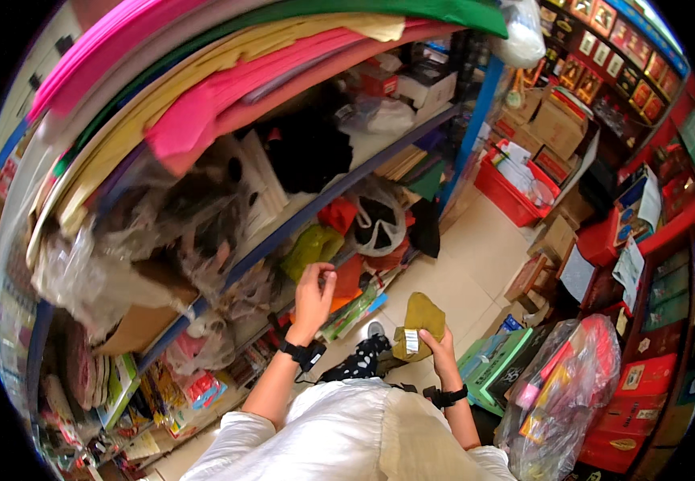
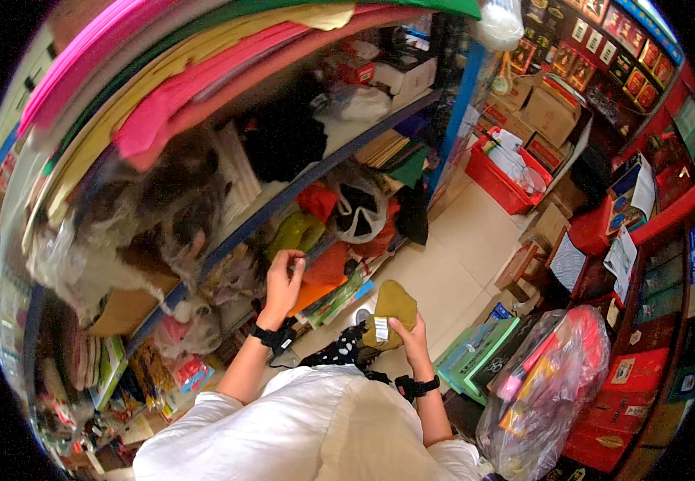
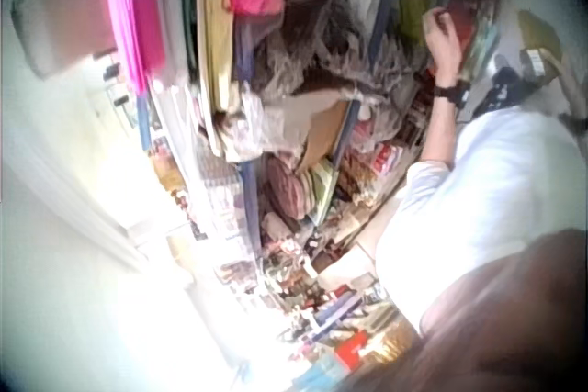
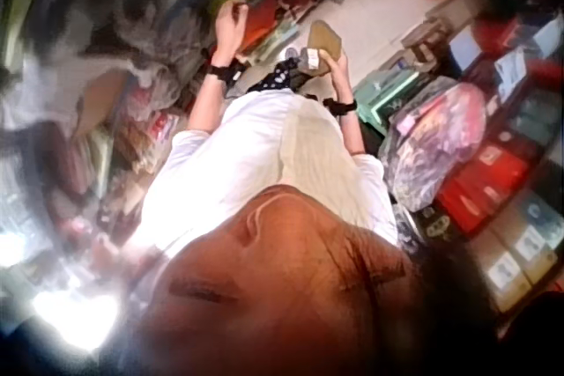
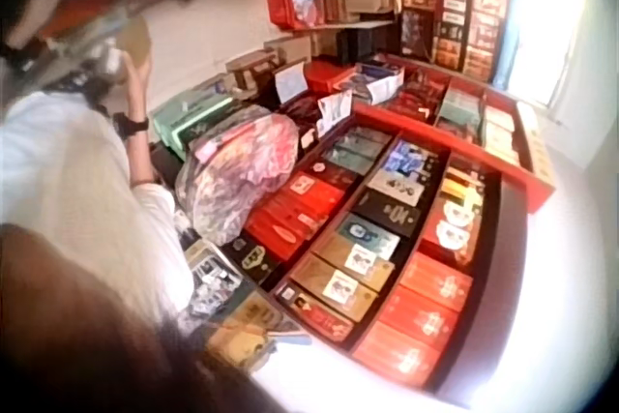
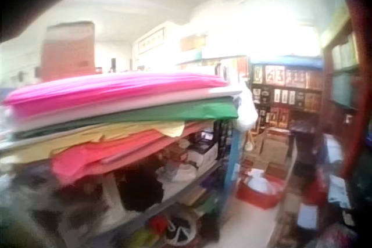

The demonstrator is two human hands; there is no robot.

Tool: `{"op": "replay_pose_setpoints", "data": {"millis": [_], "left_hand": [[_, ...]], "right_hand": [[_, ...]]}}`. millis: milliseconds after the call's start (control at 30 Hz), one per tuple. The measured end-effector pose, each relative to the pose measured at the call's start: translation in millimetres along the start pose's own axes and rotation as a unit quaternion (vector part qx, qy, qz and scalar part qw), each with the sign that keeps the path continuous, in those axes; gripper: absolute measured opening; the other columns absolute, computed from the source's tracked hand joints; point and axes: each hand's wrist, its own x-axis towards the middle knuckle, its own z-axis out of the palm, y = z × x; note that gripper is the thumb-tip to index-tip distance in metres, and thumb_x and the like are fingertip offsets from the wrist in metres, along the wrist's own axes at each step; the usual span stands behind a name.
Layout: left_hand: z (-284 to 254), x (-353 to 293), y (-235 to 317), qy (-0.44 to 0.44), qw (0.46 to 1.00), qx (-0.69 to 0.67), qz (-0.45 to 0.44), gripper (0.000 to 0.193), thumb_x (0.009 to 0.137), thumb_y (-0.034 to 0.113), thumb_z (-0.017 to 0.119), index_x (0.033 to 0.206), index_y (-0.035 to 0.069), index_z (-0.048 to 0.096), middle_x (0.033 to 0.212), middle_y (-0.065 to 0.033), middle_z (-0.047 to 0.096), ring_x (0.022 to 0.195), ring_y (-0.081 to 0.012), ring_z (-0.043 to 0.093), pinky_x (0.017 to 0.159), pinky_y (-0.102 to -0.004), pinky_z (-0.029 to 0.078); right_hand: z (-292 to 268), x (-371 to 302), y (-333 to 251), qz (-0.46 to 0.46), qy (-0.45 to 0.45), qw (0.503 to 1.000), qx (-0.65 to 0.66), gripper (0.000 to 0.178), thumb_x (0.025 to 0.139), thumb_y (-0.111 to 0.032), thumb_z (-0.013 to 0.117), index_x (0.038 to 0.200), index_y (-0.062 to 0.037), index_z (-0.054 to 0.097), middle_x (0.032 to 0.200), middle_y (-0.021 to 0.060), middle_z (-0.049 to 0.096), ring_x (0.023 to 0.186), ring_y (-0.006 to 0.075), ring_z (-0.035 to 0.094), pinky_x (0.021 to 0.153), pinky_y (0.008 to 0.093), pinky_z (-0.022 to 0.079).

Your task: The person moves various items between shelves, including plastic-wrapped goods, small boxes, and fabric items, and wipes down a blue illustrated display board with a cloth.

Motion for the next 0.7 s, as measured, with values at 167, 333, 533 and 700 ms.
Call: {"op": "replay_pose_setpoints", "data": {"millis": [167, 333, 533, 700], "left_hand": [[14.1, 48.0, 1.5, 0.058, 0.987, 0.114, 0.096, 0.02, 0.093, 0.013, 0.065, 0.11, 0.001, 0.064, 0.104, -0.0197, 0.064, 0.098, -0.0388, 0.063, 0.086, -0.0465, 0.049], [31.1, 87.6, -6.0, 0.11, 0.96, 0.231, 0.114, 0.041, 0.093, 0.016, 0.067, 0.129, 0.003, 0.055, 0.136, -0.0246, 0.047, 0.123, -0.0441, 0.046, 0.102, -0.0545, 0.039], [42.6, 91.2, -0.5, 0.152, 0.931, 0.327, 0.059, 0.063, 0.093, 0.022, 0.069, 0.149, 0.006, 0.044, 0.152, -0.0246, 0.032, 0.137, -0.0464, 0.032, 0.11, -0.0637, 0.026], [46.8, 87.5, 6.2, 0.162, 0.914, 0.372, -0.011, 0.073, 0.085, 0.024, 0.071, 0.151, 0.008, 0.044, 0.151, -0.0232, 0.035, 0.136, -0.0463, 0.034, 0.111, -0.0629, 0.026]], "right_hand": [[-10.0, 37.3, -19.5, 0.026, -0.005, 0.999, 0.042, 0.055, 0.093, -0.022, 0.075, 0.138, 0.0014, 0.054, 0.128, 0.0084, 0.065, 0.117, 0.0178, 0.06, 0.104, 0.0335, 0.046], [-22.1, 103.2, -47.1, 0.092, -0.09, 0.982, 0.138, 0.065, 0.091, -0.016, 0.074, 0.146, 0.0008, 0.045, 0.139, 0.0076, 0.057, 0.129, 0.0197, 0.052, 0.111, 0.0334, 0.039], [-24.7, 153.7, -80.5, 0.131, -0.154, 0.967, 0.154, 0.079, 0.087, -0.005, 0.072, 0.155, -0.0016, 0.031, 0.146, 0.0089, 0.05, 0.138, 0.021, 0.045, 0.115, 0.0341, 0.035], [-25.3, 195.2, -100.2, 0.157, -0.187, 0.959, 0.144, 0.076, 0.076, 0.003, 0.064, 0.148, -0.0007, 0.039, 0.139, 0.0106, 0.055, 0.131, 0.0236, 0.053, 0.111, 0.0347, 0.04]]}}
